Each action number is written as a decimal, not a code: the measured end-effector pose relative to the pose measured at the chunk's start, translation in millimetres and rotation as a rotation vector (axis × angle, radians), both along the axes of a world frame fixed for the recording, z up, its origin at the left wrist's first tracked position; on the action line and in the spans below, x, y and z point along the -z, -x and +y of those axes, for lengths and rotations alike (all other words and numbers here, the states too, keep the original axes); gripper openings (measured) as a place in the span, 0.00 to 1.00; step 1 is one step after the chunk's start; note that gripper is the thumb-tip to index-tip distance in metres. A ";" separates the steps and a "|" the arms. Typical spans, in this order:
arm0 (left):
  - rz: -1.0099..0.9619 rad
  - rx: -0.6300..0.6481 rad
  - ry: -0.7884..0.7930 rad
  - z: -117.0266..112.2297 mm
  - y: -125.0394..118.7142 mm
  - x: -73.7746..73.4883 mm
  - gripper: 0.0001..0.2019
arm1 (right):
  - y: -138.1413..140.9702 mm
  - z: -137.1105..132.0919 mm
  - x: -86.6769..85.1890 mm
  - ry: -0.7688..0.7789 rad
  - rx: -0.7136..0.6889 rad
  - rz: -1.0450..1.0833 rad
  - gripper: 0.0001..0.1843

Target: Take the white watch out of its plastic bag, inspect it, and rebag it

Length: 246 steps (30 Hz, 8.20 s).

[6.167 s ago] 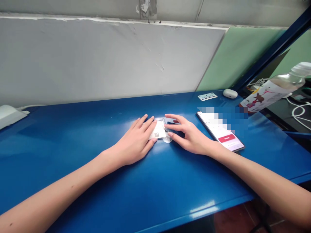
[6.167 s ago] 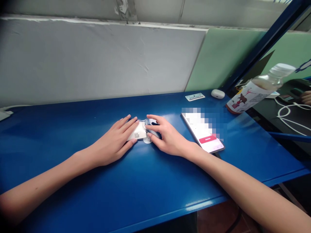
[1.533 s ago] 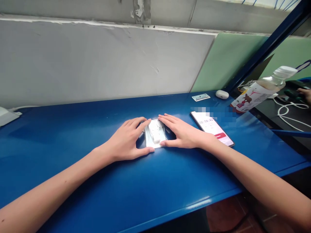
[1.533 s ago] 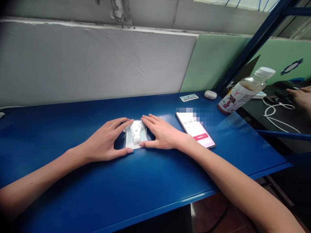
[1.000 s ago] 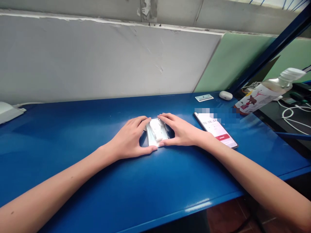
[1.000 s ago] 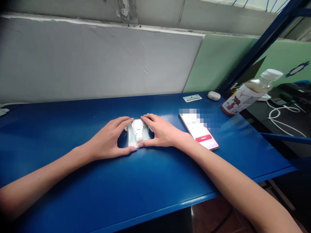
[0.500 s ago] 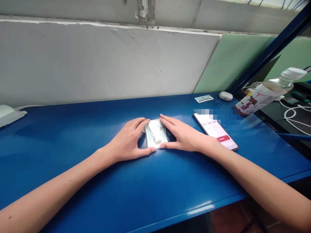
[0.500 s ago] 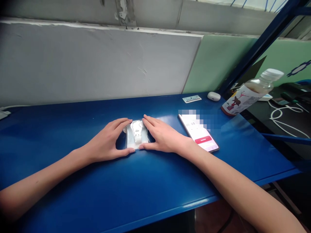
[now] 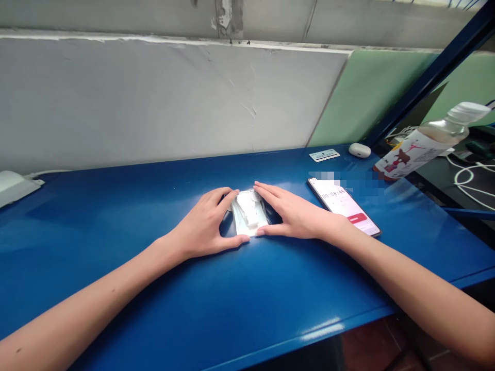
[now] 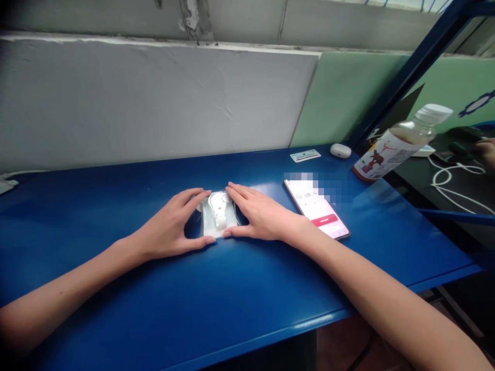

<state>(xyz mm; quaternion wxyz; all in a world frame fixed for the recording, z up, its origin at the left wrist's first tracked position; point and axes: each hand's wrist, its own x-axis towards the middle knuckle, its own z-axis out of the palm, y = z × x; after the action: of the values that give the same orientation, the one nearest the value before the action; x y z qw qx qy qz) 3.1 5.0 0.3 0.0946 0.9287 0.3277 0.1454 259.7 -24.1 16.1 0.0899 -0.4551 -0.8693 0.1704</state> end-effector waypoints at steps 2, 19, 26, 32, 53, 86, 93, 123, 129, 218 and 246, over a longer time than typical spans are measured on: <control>-0.004 0.003 0.002 0.0 -0.3 -0.4 0.45 | -2.1 0.6 0.7 0.001 -0.005 0.007 0.56; -0.006 0.027 0.042 1.6 1.2 -1.5 0.47 | -15.6 2.6 4.9 0.051 0.001 -0.002 0.62; -0.034 0.058 0.027 1.7 0.8 -1.3 0.45 | -19.8 3.9 10.5 0.028 -0.004 -0.016 0.60; -0.031 -0.018 0.091 -0.5 2.0 -2.5 0.44 | -15.2 4.0 4.7 -0.059 0.022 -0.061 0.52; -0.095 -0.067 0.078 4.4 1.3 5.2 0.33 | -23.9 8.1 -4.6 -0.130 -0.045 0.031 0.38; -0.031 -0.152 -0.069 1.4 0.7 7.2 0.42 | -30.1 9.8 -4.2 -0.143 -0.027 -0.051 0.43; 0.031 -0.154 -0.060 0.2 -1.0 4.9 0.40 | -29.0 9.2 -1.9 -0.146 -0.019 -0.068 0.47; -0.048 -0.109 0.009 4.3 3.8 5.0 0.31 | -22.8 10.6 -3.3 -0.250 -0.088 0.080 0.19; -0.310 -0.071 -0.149 0.1 2.3 4.7 0.27 | -16.7 6.9 -8.4 -0.027 0.095 0.443 0.12; 0.045 -0.137 -0.029 0.1 -0.8 6.2 0.28 | -17.3 10.1 15.9 -0.364 -0.021 0.143 0.13; -0.044 -0.033 0.031 3.4 1.7 10.7 0.26 | 4.9 0.8 31.0 -0.327 0.000 0.278 0.06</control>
<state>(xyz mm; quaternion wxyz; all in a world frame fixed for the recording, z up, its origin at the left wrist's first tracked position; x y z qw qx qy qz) 1.4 8.4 -10.4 0.1139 0.9181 0.3431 0.1624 254.7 -23.3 -14.9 0.2815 -0.4067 -0.8646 0.0884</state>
